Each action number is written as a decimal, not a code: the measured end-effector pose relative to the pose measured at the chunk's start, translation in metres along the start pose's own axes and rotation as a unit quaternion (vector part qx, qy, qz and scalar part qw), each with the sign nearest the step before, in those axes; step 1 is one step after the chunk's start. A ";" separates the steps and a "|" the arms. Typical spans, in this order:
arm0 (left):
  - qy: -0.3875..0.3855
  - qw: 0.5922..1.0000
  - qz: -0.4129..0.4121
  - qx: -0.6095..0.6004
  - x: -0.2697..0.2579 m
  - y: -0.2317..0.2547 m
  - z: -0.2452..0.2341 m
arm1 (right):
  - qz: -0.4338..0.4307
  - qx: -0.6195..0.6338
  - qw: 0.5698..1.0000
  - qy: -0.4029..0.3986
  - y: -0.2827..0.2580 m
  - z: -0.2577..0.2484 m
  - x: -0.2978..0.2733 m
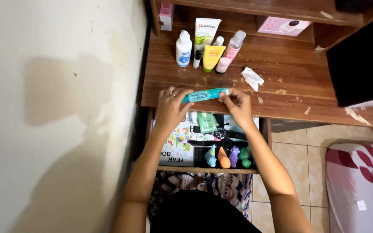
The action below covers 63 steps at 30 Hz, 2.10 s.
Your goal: Organizing cosmetic and personal care products from a dresser drawer onto a desk surface.
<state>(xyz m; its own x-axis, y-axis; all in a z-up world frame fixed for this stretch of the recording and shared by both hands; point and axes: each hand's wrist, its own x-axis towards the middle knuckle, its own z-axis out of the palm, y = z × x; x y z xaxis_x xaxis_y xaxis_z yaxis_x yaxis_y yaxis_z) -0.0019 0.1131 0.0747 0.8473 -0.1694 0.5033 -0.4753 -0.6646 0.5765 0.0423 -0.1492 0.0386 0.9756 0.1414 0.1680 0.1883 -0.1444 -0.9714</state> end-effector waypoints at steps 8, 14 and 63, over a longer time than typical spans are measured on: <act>0.037 0.999 -0.035 0.008 0.024 -0.049 0.001 | -0.103 -0.046 0.994 0.011 -0.004 0.039 0.039; 0.045 0.997 -0.050 0.036 0.040 -0.075 0.006 | -0.157 -0.205 0.966 0.030 -0.011 0.054 0.058; 0.192 0.980 -0.029 -0.046 0.034 -0.084 0.012 | -0.272 -0.351 0.894 0.056 -0.024 0.063 0.044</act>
<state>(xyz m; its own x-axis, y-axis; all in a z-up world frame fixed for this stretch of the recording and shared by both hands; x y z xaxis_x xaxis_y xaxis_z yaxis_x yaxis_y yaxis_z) 0.0698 0.1540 0.0357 0.7303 0.1647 0.6629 -0.4638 -0.5929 0.6583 0.0738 -0.0780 0.0592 0.7152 0.2847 0.6383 0.6252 -0.6689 -0.4022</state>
